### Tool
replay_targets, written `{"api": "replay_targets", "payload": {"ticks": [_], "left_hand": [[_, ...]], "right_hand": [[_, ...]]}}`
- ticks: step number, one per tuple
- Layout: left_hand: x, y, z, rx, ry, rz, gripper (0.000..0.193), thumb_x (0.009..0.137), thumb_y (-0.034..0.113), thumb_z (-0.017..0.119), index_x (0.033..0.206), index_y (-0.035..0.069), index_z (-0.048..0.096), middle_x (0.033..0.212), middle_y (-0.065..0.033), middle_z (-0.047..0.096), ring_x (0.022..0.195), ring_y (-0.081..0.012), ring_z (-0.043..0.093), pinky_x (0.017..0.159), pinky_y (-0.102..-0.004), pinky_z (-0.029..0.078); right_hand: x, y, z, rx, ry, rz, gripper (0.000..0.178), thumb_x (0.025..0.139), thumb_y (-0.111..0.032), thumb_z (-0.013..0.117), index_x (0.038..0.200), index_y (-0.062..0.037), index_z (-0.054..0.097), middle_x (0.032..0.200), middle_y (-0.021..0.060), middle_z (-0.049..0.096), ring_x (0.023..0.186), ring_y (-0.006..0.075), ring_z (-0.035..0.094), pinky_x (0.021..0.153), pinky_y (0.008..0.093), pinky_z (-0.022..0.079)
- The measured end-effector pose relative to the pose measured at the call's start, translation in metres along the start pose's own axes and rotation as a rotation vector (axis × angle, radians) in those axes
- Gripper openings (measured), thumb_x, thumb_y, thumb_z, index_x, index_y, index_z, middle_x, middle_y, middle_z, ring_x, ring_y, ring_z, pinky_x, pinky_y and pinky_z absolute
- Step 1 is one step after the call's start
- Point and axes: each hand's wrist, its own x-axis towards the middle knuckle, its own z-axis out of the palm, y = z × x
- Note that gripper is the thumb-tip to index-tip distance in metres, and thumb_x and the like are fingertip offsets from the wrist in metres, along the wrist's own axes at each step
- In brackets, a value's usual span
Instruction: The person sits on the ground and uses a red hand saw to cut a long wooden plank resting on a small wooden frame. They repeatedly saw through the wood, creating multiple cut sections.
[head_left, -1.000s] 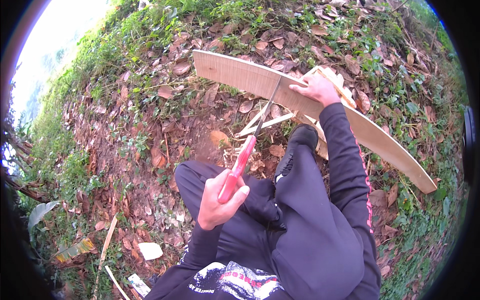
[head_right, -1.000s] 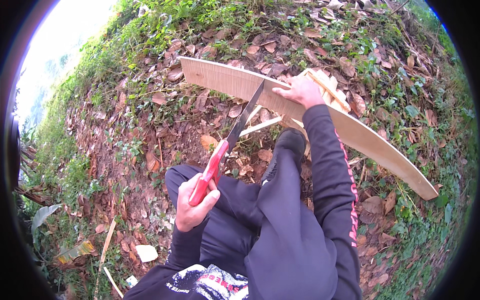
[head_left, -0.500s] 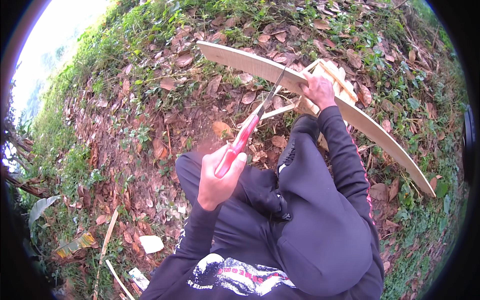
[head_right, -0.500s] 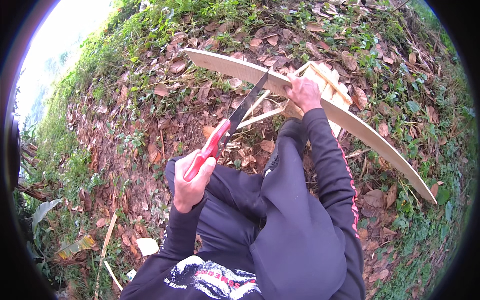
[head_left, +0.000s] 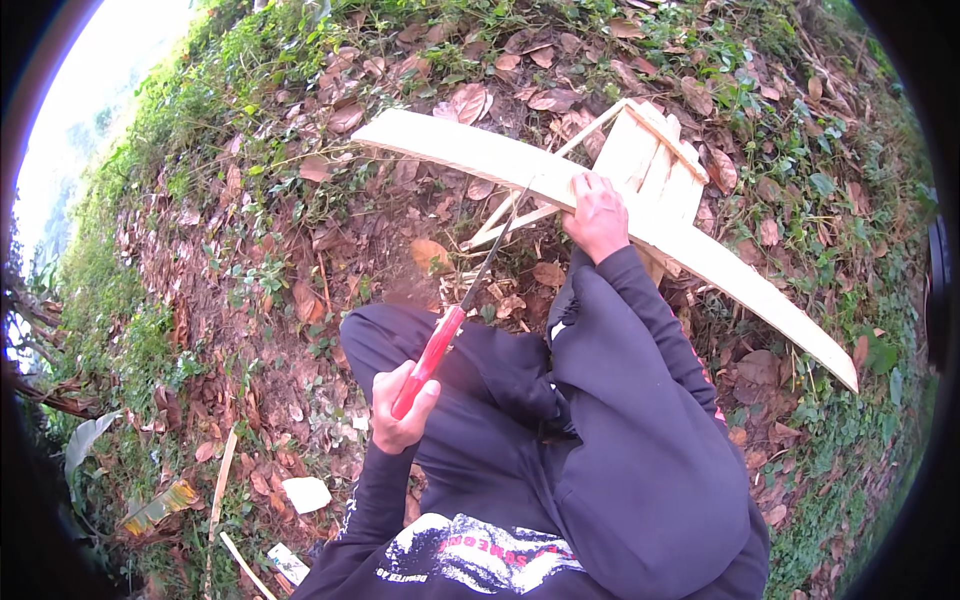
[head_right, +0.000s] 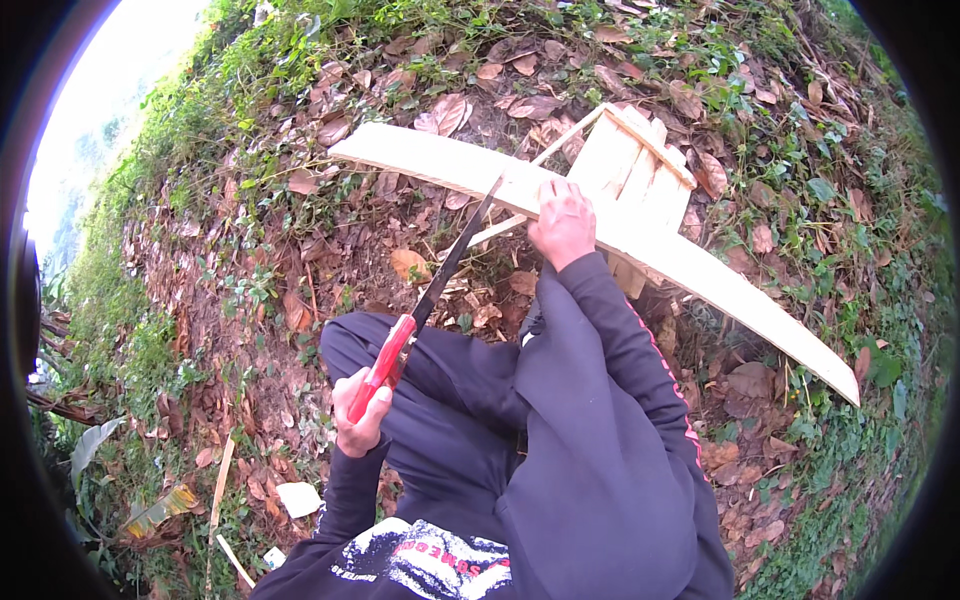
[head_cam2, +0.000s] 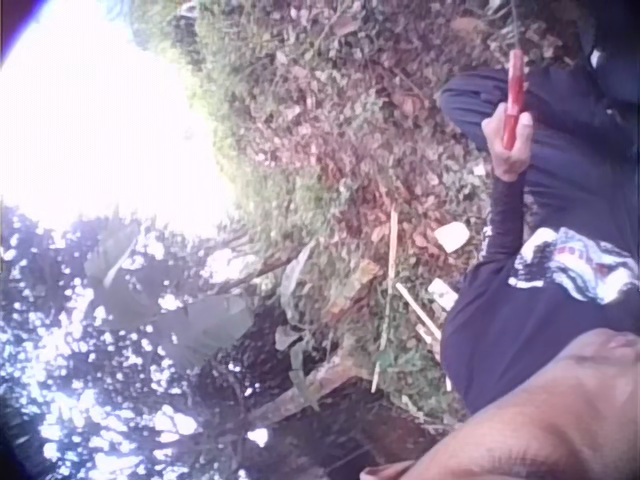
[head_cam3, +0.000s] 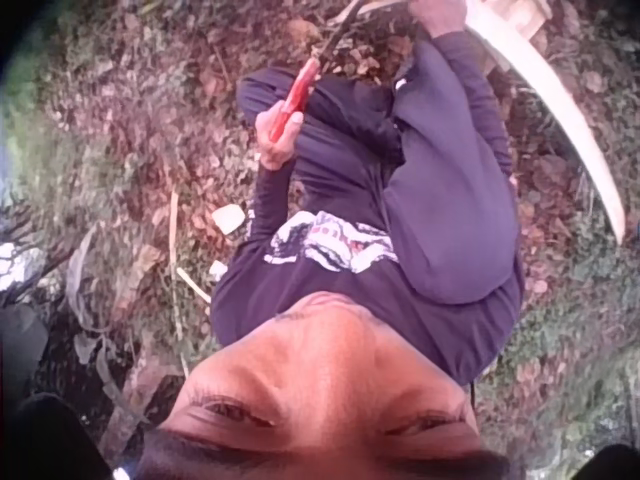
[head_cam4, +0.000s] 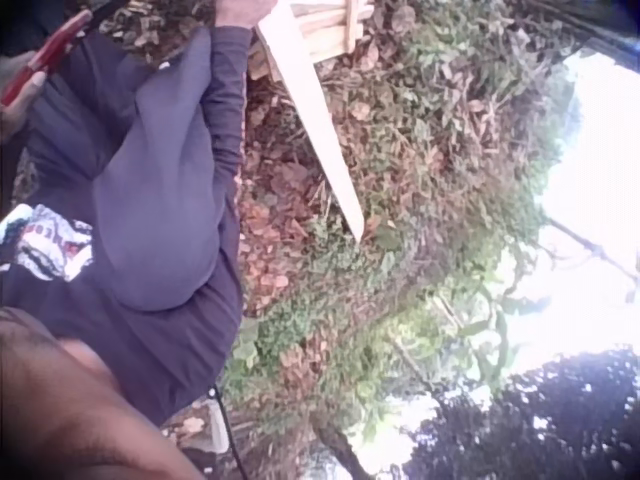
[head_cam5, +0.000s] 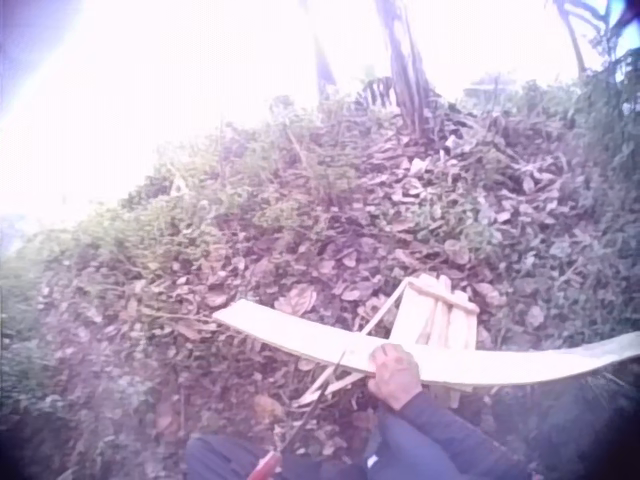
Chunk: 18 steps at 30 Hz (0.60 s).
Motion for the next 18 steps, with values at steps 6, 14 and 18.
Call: {"api": "replay_targets", "payload": {"ticks": [6, 14, 18], "left_hand": [[-0.001, -0.003, 0.005, -0.077, -0.012, -0.057, 0.026, 0.088, 0.016, 0.061, 0.069, 0.001, 0.051, 0.052, -0.0031, 0.039, 0.042, -0.0173, 0.04, 0.047, -0.0325, 0.03], [0.004, 0.01, 0.003, -0.15, 0.004, -0.164, 0.027, 0.092, 0.017, 0.057, 0.071, 0.001, 0.051, 0.051, -0.004, 0.042, 0.042, -0.0195, 0.043, 0.046, -0.0336, 0.031], [0.0, 0.027, 0.009, -0.081, -0.042, -0.163, 0.027, 0.093, 0.016, 0.059, 0.073, 0.001, 0.05, 0.052, -0.0067, 0.038, 0.041, -0.0203, 0.042, 0.046, -0.0347, 0.03]], "right_hand": [[0.006, 0.012, 0.037, -0.107, 0.081, -0.013, 0.034, 0.083, -0.005, 0.055, 0.115, 0.0053, 0.06, 0.114, 0.02, 0.063, 0.109, 0.0333, 0.061, 0.096, 0.0403, 0.05], [0.007, 0.017, 0.04, -0.165, 0.052, -0.08, 0.035, 0.088, -0.009, 0.052, 0.118, 0.007, 0.06, 0.116, 0.0209, 0.064, 0.107, 0.0324, 0.063, 0.092, 0.0393, 0.052], [0.011, 0.018, 0.036, -0.131, -0.002, -0.084, 0.032, 0.086, -0.007, 0.053, 0.113, 0.0067, 0.061, 0.113, 0.021, 0.064, 0.106, 0.0321, 0.064, 0.09, 0.0392, 0.053]]}}
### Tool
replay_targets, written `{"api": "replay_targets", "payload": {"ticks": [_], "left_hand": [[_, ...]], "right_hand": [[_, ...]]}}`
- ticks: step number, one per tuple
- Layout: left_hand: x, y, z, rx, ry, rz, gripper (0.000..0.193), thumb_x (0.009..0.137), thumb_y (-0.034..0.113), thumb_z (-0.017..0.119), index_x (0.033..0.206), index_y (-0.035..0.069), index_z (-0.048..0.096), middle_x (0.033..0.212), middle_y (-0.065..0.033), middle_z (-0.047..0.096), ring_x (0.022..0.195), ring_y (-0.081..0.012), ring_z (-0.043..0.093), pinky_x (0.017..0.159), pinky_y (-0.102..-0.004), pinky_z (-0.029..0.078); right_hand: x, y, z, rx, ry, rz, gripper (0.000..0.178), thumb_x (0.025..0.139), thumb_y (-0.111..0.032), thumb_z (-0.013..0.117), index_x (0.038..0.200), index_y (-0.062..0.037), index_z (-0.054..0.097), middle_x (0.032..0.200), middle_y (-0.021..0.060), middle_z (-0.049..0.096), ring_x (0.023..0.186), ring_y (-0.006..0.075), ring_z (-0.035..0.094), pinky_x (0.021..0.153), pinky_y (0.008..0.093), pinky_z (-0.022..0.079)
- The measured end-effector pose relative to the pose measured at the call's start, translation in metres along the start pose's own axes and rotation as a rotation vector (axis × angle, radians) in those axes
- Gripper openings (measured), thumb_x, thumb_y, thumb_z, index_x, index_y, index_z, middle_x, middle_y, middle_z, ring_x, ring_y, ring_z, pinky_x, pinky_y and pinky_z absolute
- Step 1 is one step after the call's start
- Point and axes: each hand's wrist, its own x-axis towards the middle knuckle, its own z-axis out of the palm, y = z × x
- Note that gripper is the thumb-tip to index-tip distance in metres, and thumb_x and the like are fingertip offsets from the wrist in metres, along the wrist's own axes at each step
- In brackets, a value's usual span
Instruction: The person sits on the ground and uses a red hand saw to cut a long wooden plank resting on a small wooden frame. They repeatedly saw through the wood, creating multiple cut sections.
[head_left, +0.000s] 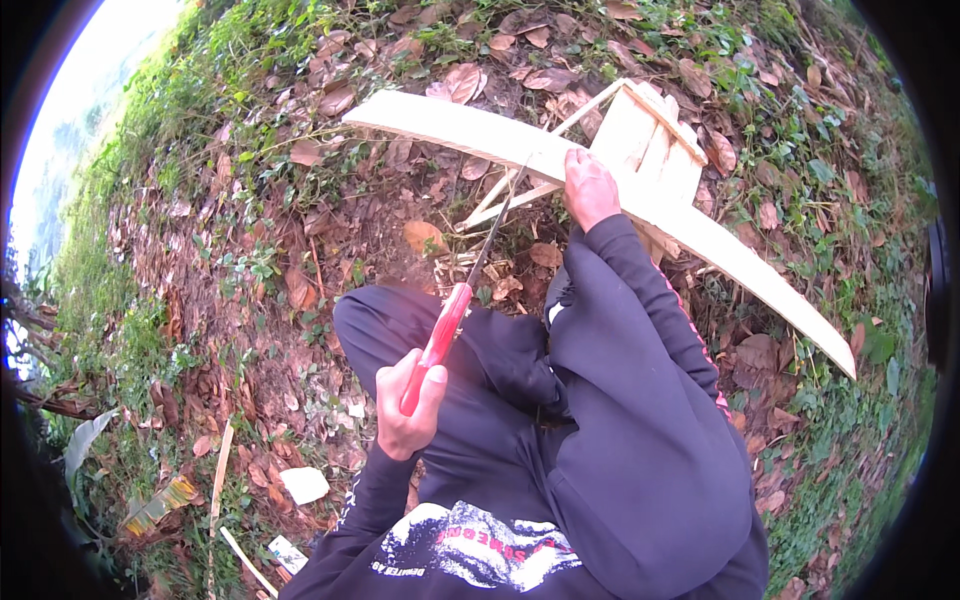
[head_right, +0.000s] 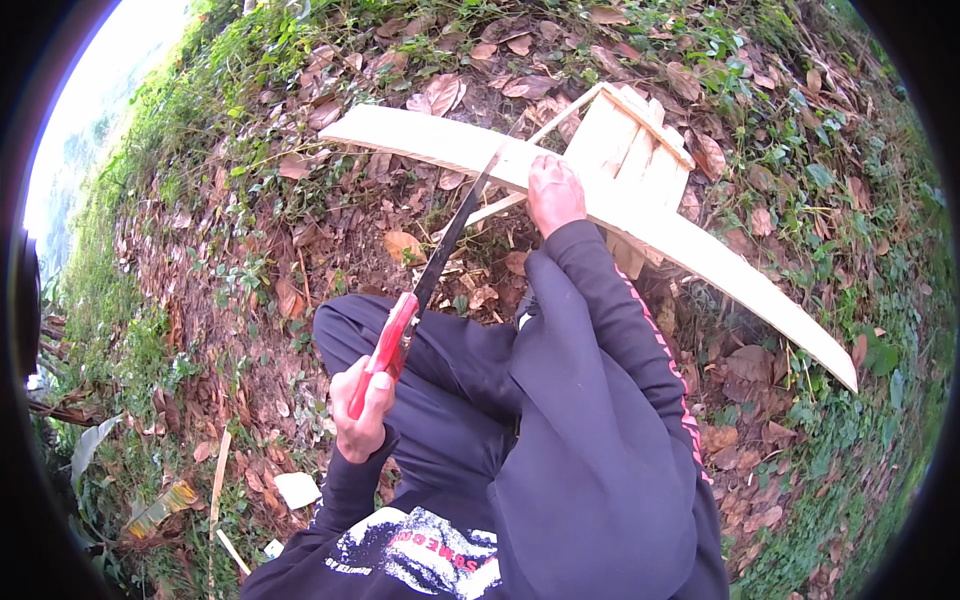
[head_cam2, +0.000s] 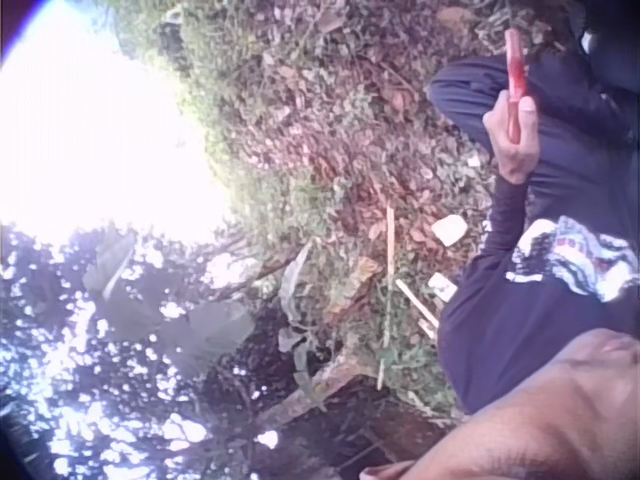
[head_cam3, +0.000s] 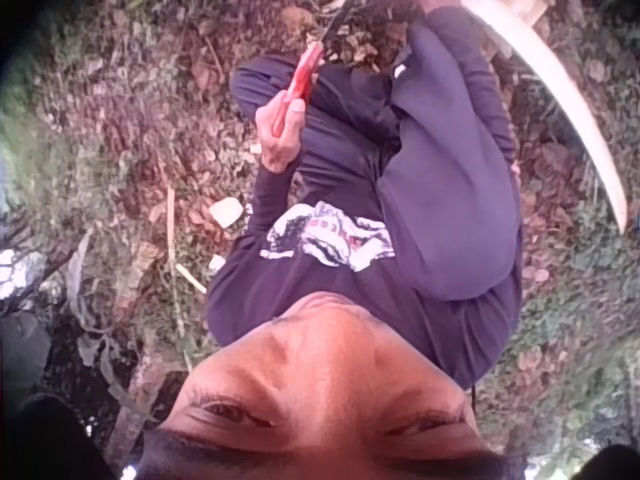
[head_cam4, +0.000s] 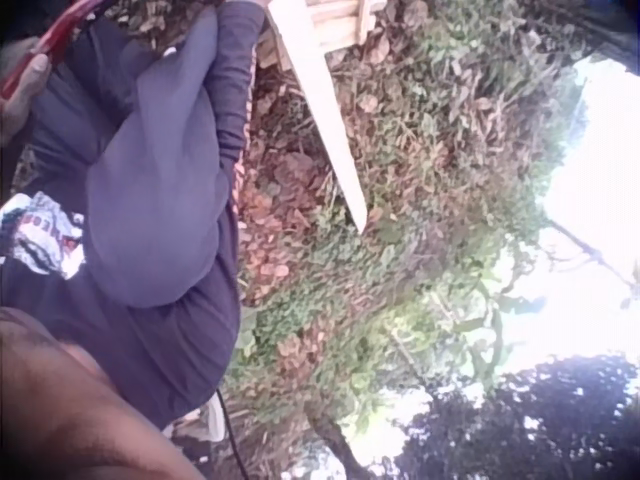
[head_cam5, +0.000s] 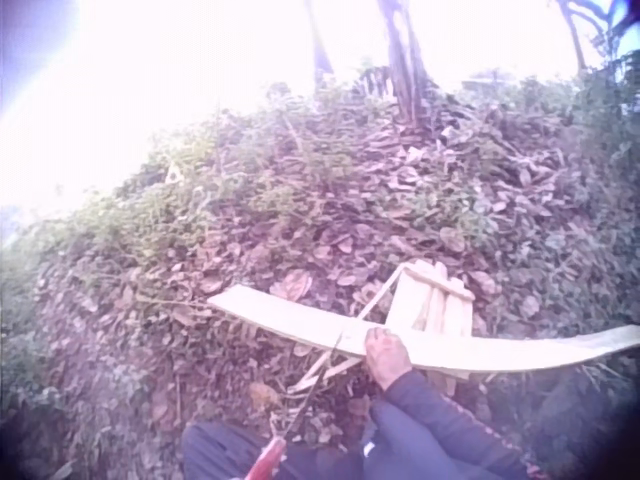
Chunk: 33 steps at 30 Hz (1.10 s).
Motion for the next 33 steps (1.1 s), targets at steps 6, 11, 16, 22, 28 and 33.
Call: {"api": "replay_targets", "payload": {"ticks": [6, 11, 16, 22, 28, 33], "left_hand": [[-0.007, 0.0, 0.007, 0.011, 0.063, -0.027, 0.026, 0.092, 0.015, 0.059, 0.073, 0.001, 0.051, 0.051, -0.0073, 0.038, 0.041, -0.0219, 0.041, 0.047, -0.0347, 0.03], [-0.005, -0.007, -0.001, -0.029, 0.035, -0.032, 0.024, 0.092, 0.016, 0.059, 0.074, 0.001, 0.053, 0.052, -0.005, 0.041, 0.043, -0.0189, 0.044, 0.048, -0.0337, 0.031], [-0.003, -0.002, -0.014, -0.158, -0.098, -0.136, 0.025, 0.09, 0.02, 0.058, 0.088, -0.005, 0.061, 0.06, -0.0028, 0.052, 0.054, -0.0113, 0.051, 0.056, -0.0281, 0.039], [-0.008, -0.017, -0.02, -0.656, -0.316, -0.38, 0.053, 0.084, 0.036, 0.063, 0.115, -0.007, 0.058, 0.078, -0.0018, 0.058, 0.071, -0.009, 0.053, 0.069, -0.0232, 0.041], [0.012, 0.022, -0.026, -0.378, -0.327, -0.088, 0.055, 0.074, 0.026, 0.074, 0.114, -0.009, 0.06, 0.064, 0.0002, 0.056, 0.054, -0.0066, 0.052, 0.053, -0.023, 0.04], [0.073, 0.085, -0.024, -0.356, -0.218, 0.194, 0.052, 0.079, 0.028, 0.073, 0.113, -0.01, 0.062, 0.065, 0.0009, 0.057, 0.051, -0.0048, 0.05, 0.05, -0.0207, 0.038]], "right_hand": [[0.003, -0.001, -0.003, -0.02, -0.061, 0.022, 0.032, 0.082, -0.007, 0.057, 0.111, 0.0059, 0.061, 0.106, 0.0195, 0.065, 0.105, 0.032, 0.064, 0.091, 0.0387, 0.053], [-0.001, 0.005, -0.015, 0.056, -0.149, -0.026, 0.056, 0.076, -0.022, 0.067, 0.124, 0.0055, 0.056, 0.119, 0.0209, 0.058, 0.116, 0.0325, 0.057, 0.101, 0.0412, 0.046], [0.009, 0.013, -0.041, 0.181, -0.343, 0.036, 0.075, 0.079, -0.05, 0.066, 0.13, 0.0047, 0.053, 0.128, 0.0221, 0.052, 0.122, 0.0364, 0.05, 0.107, 0.0441, 0.04], [0.025, 0.062, 0.003, 0.316, -0.266, 0.08, 0.067, 0.091, -0.059, 0.053, 0.13, -0.0045, 0.059, 0.129, 0.0225, 0.055, 0.124, 0.0383, 0.05, 0.108, 0.0472, 0.038], [0.018, 0.061, 0.025, 0.051, -0.245, -0.015, 0.066, 0.089, -0.059, 0.054, 0.124, -0.003, 0.061, 0.133, 0.0248, 0.052, 0.122, 0.0415, 0.051, 0.104, 0.0488, 0.042], [0.017, 0.04, 0.006, 0.17, -0.22, 0.167, 0.065, 0.088, -0.057, 0.056, 0.122, -0.0025, 0.062, 0.134, 0.0251, 0.051, 0.12, 0.0423, 0.052, 0.102, 0.0488, 0.043]]}}
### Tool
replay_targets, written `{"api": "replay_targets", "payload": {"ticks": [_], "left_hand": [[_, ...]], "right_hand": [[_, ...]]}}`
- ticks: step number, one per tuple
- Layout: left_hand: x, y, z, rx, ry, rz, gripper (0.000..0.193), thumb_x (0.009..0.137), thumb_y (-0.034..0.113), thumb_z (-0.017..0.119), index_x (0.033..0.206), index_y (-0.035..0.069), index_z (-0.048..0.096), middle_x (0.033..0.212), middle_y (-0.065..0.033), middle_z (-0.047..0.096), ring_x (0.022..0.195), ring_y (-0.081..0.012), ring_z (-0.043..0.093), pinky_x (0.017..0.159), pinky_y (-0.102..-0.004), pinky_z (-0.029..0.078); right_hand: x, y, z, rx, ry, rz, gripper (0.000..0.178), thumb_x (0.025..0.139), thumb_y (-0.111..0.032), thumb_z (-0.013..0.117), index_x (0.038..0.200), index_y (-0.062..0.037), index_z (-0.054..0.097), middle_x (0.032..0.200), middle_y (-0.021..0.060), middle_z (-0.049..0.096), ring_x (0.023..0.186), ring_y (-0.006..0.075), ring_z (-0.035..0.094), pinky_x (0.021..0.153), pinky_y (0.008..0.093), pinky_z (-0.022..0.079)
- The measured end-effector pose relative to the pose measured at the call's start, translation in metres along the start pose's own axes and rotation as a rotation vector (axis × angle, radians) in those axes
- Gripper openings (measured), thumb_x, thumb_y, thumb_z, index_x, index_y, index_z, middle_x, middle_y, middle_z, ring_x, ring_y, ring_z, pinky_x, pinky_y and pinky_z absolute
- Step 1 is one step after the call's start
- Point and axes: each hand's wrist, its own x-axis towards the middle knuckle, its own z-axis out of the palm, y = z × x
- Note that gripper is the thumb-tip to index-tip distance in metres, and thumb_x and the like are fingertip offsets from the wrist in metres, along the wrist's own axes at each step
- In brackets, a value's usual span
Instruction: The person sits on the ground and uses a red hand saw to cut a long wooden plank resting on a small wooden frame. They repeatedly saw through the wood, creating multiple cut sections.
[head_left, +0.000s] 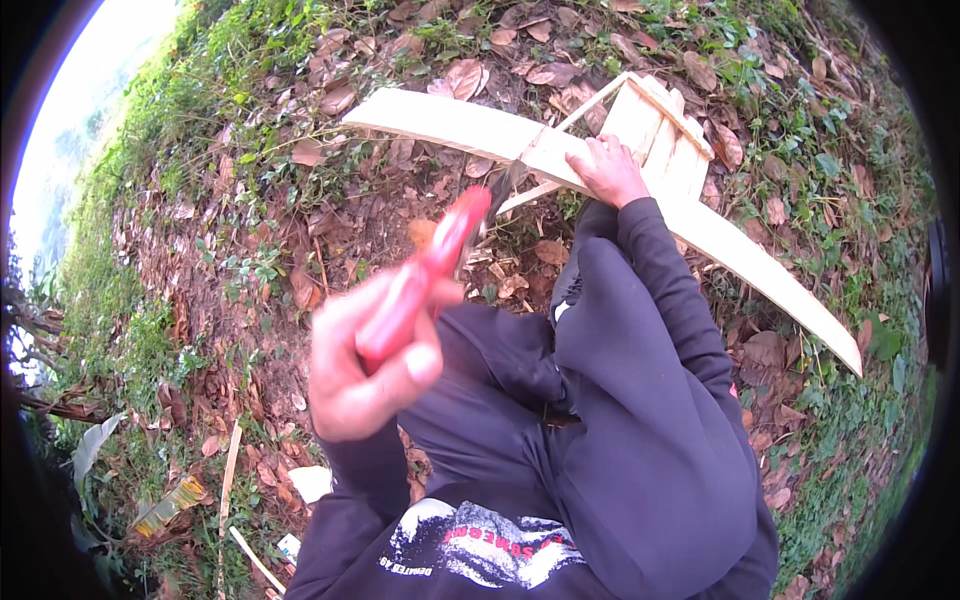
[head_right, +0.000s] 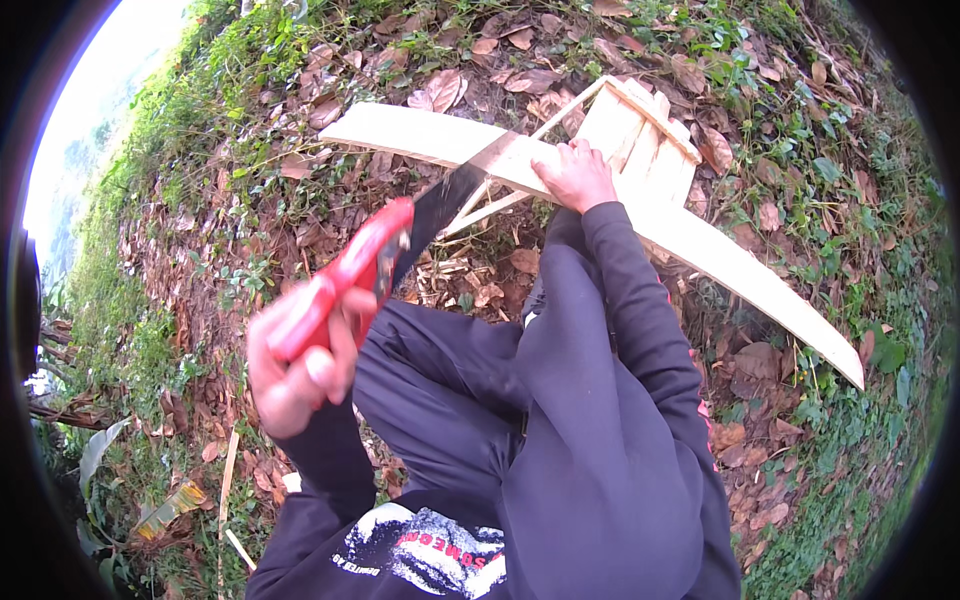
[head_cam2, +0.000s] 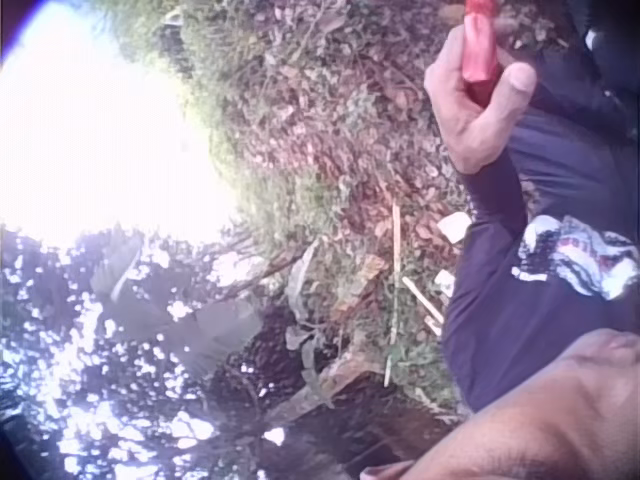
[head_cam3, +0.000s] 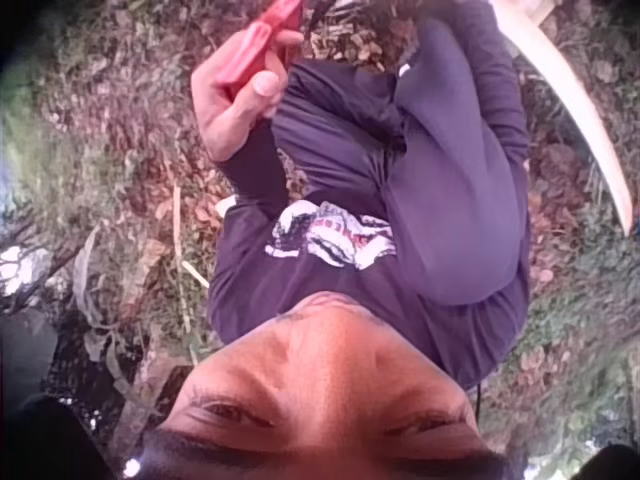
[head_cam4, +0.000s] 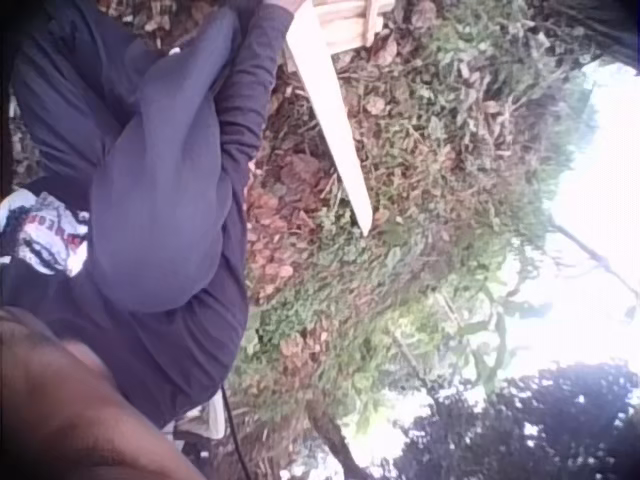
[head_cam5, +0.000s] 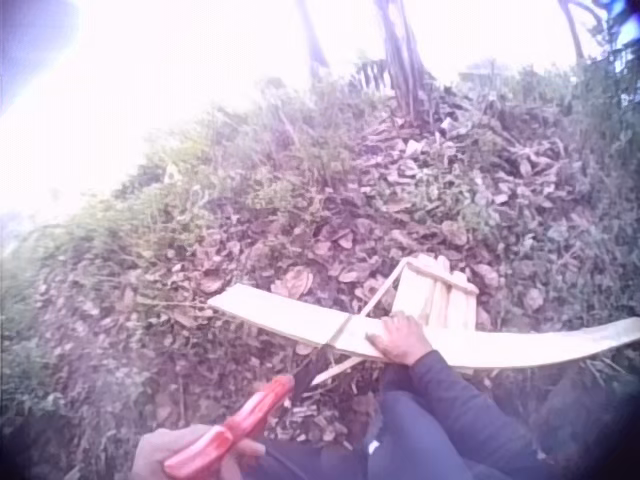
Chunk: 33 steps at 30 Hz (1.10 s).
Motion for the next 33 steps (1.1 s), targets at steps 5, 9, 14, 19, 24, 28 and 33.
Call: {"api": "replay_targets", "payload": {"ticks": [5, 9, 14, 19, 24, 28, 33], "left_hand": [[0.08, 0.046, 0.021, -0.006, 0.074, -0.08, 0.032, 0.094, 0.023, 0.064, 0.106, -0.006, 0.063, 0.063, 0.0009, 0.056, 0.048, -0.0034, 0.049, 0.044, -0.0192, 0.036], [0.069, -0.004, 0.03, -0.063, 0.15, 0.241, 0.033, 0.093, 0.017, 0.062, 0.11, -0.01, 0.059, 0.067, -0.0021, 0.059, 0.054, -0.0079, 0.056, 0.049, -0.0223, 0.043], [0.048, -0.081, 0.013, -0.061, 0.194, 0.109, 0.017, 0.085, 0.006, 0.054, 0.096, -0.003, 0.063, 0.071, 0.0009, 0.056, 0.059, -0.0027, 0.046, 0.054, -0.0205, 0.036], [0.05, -0.138, 0.026, -0.169, 0.255, 0.074, 0.013, 0.09, 0.009, 0.049, 0.084, 0.001, 0.057, 0.065, 0.0041, 0.049, 0.053, -0.0011, 0.037, 0.048, -0.0186, 0.026], [0.047, -0.151, 0.037, -0.296, 0.29, 0.031, 0.018, 0.093, 0.011, 0.051, 0.092, -0.004, 0.06, 0.066, 0.0033, 0.05, 0.055, -0.0022, 0.039, 0.051, -0.0195, 0.03], [0.048, -0.164, 0.038, -0.234, 0.285, -0.003, 0.018, 0.093, 0.011, 0.051, 0.085, -0.003, 0.059, 0.065, 0.0026, 0.05, 0.057, -0.0038, 0.04, 0.053, -0.0208, 0.032], [0.044, -0.177, 0.036, -0.25, 0.304, -0.016, 0.02, 0.093, 0.013, 0.052, 0.078, 0.0, 0.056, 0.063, 0.0029, 0.048, 0.057, -0.004, 0.039, 0.052, -0.0225, 0.031]], "right_hand": [[-0.003, 0.007, 0.005, 0.016, 0.098, -0.007, 0.035, 0.095, -0.039, 0.055, 0.119, -0.0171, 0.067, 0.131, 0.0192, 0.056, 0.119, 0.0386, 0.052, 0.102, 0.0475, 0.043], [0.013, 0.043, 0.037, 0.04, 0.076, -0.035, 0.063, 0.083, -0.049, 0.064, 0.122, 0.0008, 0.062, 0.131, 0.0225, 0.054, 0.119, 0.0381, 0.053, 0.102, 0.0449, 0.043], [-0.002, 0.007, 0.001, 0.115, 0.042, 0.038, 0.064, 0.083, -0.048, 0.065, 0.124, 0.0006, 0.062, 0.127, 0.0202, 0.056, 0.12, 0.0368, 0.051, 0.103, 0.0443, 0.042], [0.002, 0.015, -0.006, -0.044, 0.027, -0.205, 0.064, 0.085, -0.051, 0.064, 0.125, -0.0016, 0.06, 0.125, 0.0198, 0.057, 0.12, 0.0364, 0.051, 0.103, 0.0454, 0.042], [-0.023, -0.016, -0.03, 0.129, 0.154, -0.329, 0.075, 0.082, -0.061, 0.064, 0.125, 0.0008, 0.058, 0.127, 0.0211, 0.057, 0.122, 0.0383, 0.052, 0.105, 0.0467, 0.042], [-0.036, -0.034, -0.042, 0.019, 0.055, -0.317, 0.071, 0.08, -0.047, 0.073, 0.126, 0.0048, 0.055, 0.127, 0.0209, 0.058, 0.119, 0.0368, 0.057, 0.102, 0.0421, 0.046], [-0.038, -0.031, -0.019, -0.07, 0.1, -0.233, 0.05, 0.079, -0.009, 0.063, 0.127, -0.0013, 0.055, 0.13, 0.0171, 0.059, 0.122, 0.0317, 0.056, 0.102, 0.0402, 0.046]]}}
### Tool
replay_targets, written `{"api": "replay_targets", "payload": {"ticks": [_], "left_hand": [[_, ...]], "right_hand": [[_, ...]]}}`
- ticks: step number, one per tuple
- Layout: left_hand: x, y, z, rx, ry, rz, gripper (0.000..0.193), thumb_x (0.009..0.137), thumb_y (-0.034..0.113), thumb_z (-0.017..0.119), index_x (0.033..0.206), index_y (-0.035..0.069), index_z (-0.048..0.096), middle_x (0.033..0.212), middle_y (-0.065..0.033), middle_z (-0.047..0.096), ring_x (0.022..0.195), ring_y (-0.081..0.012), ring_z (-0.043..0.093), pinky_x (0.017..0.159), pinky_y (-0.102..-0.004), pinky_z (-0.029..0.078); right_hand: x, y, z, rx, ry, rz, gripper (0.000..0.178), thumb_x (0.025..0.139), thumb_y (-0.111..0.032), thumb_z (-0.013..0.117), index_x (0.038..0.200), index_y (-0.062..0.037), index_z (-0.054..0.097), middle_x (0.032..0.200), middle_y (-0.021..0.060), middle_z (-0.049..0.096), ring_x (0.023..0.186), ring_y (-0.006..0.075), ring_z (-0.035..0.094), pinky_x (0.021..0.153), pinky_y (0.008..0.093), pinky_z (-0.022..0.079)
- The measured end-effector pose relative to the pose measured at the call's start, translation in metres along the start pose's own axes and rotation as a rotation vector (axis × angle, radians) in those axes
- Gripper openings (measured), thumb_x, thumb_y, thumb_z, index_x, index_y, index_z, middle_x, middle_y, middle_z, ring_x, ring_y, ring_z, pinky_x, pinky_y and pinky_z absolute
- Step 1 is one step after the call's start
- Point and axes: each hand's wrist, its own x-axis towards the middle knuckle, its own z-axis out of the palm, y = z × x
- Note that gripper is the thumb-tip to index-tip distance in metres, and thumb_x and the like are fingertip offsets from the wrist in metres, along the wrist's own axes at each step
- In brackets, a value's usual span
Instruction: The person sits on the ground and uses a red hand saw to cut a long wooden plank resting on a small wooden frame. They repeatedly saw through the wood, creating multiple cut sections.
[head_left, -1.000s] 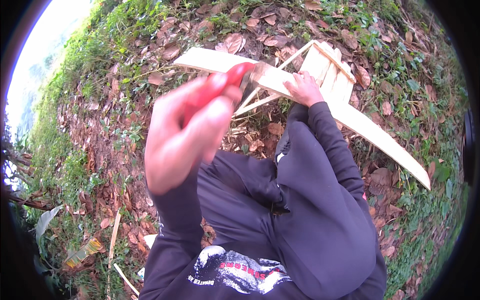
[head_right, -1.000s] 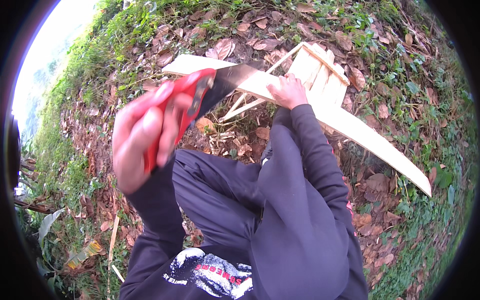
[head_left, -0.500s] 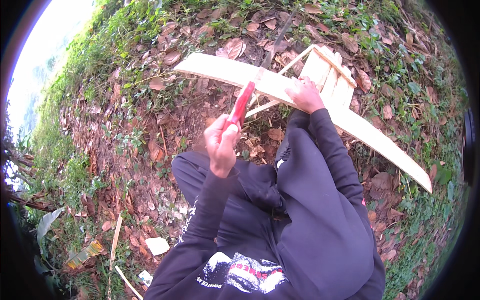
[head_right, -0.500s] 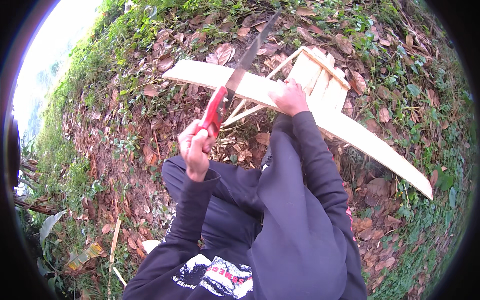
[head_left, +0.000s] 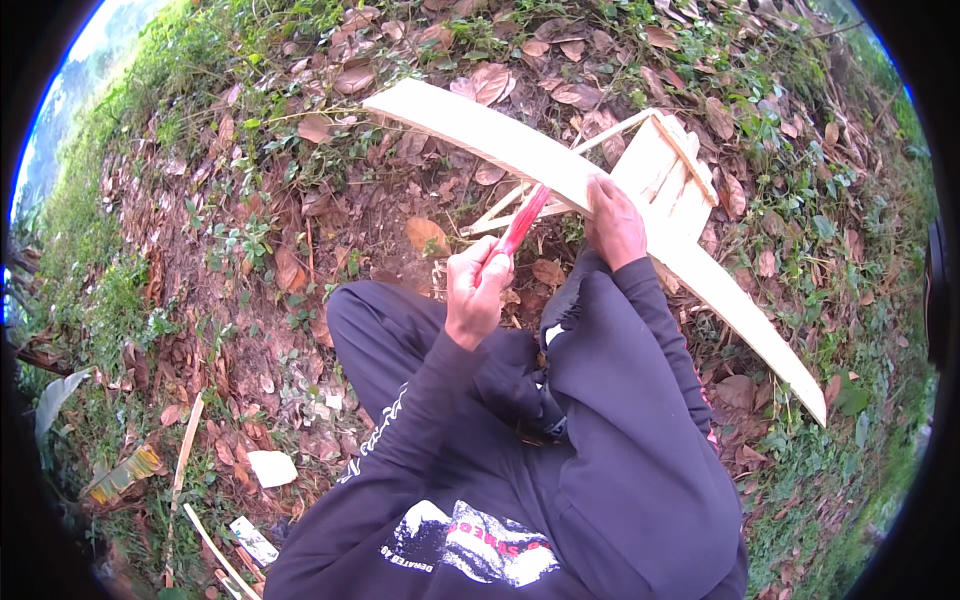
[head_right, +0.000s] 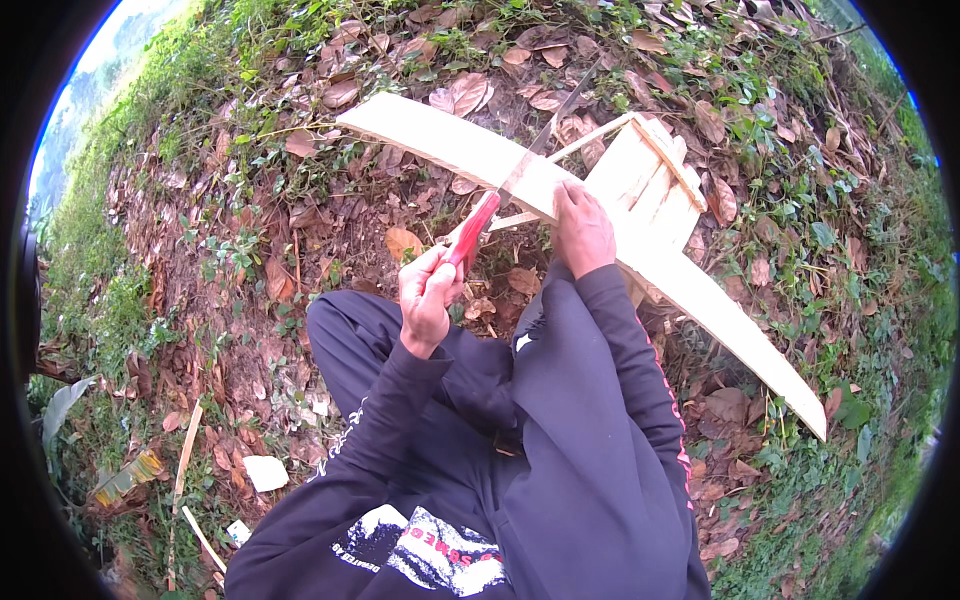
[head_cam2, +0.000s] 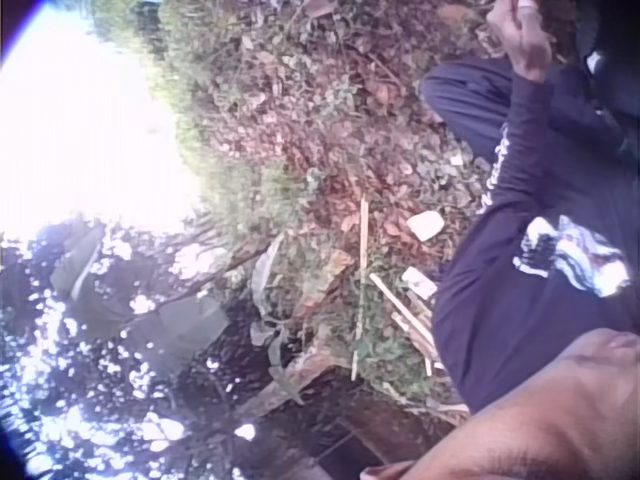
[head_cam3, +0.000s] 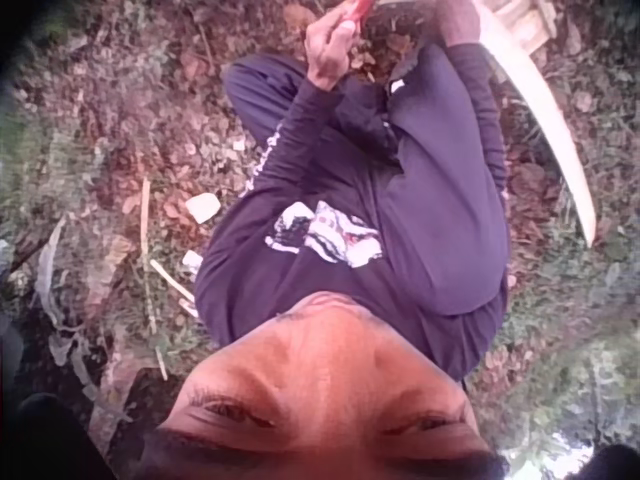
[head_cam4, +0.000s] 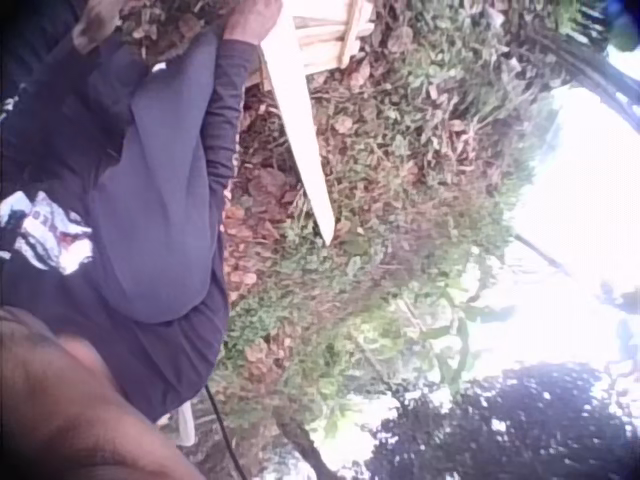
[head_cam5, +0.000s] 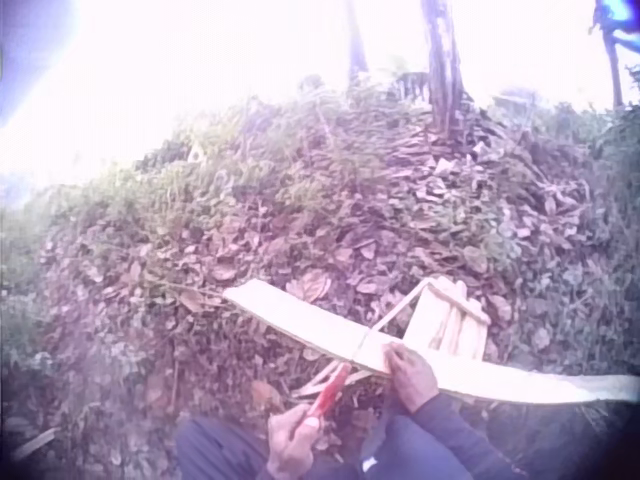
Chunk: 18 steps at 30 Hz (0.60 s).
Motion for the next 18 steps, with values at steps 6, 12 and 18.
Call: {"api": "replay_targets", "payload": {"ticks": [6, 12, 18], "left_hand": [[-0.004, -0.009, -0.009, 0.04, -0.006, -0.008, 0.021, 0.095, 0.012, 0.051, 0.077, 0.0, 0.055, 0.061, 0.0029, 0.047, 0.055, -0.0041, 0.039, 0.051, -0.0237, 0.03], [-0.038, 0.005, -0.01, 0.296, 0.012, 0.001, 0.023, 0.096, 0.012, 0.053, 0.079, -0.002, 0.055, 0.053, -0.0026, 0.045, 0.049, -0.0068, 0.041, 0.047, -0.0289, 0.032], [-0.066, 0.018, -0.028, 0.309, 0.009, -0.002, 0.025, 0.097, 0.013, 0.052, 0.076, -0.001, 0.055, 0.054, -0.0005, 0.047, 0.049, -0.0064, 0.044, 0.047, -0.0272, 0.032]], "right_hand": [[0.002, 0.006, 0.009, 0.006, 0.044, -0.041, 0.048, 0.077, -0.002, 0.061, 0.125, -0.0023, 0.056, 0.128, 0.0168, 0.06, 0.119, 0.0329, 0.058, 0.1, 0.0403, 0.048], [0.01, 0.004, -0.003, 0.018, -0.104, 0.032, 0.049, 0.077, 0.001, 0.059, 0.126, -0.0011, 0.055, 0.127, 0.0185, 0.061, 0.119, 0.0345, 0.058, 0.1, 0.041, 0.049], [0.006, 0.008, 0.004, 0.011, -0.046, -0.045, 0.054, 0.078, 0.004, 0.054, 0.132, 0.0016, 0.052, 0.135, 0.021, 0.057, 0.127, 0.0356, 0.053, 0.107, 0.0406, 0.043]]}}
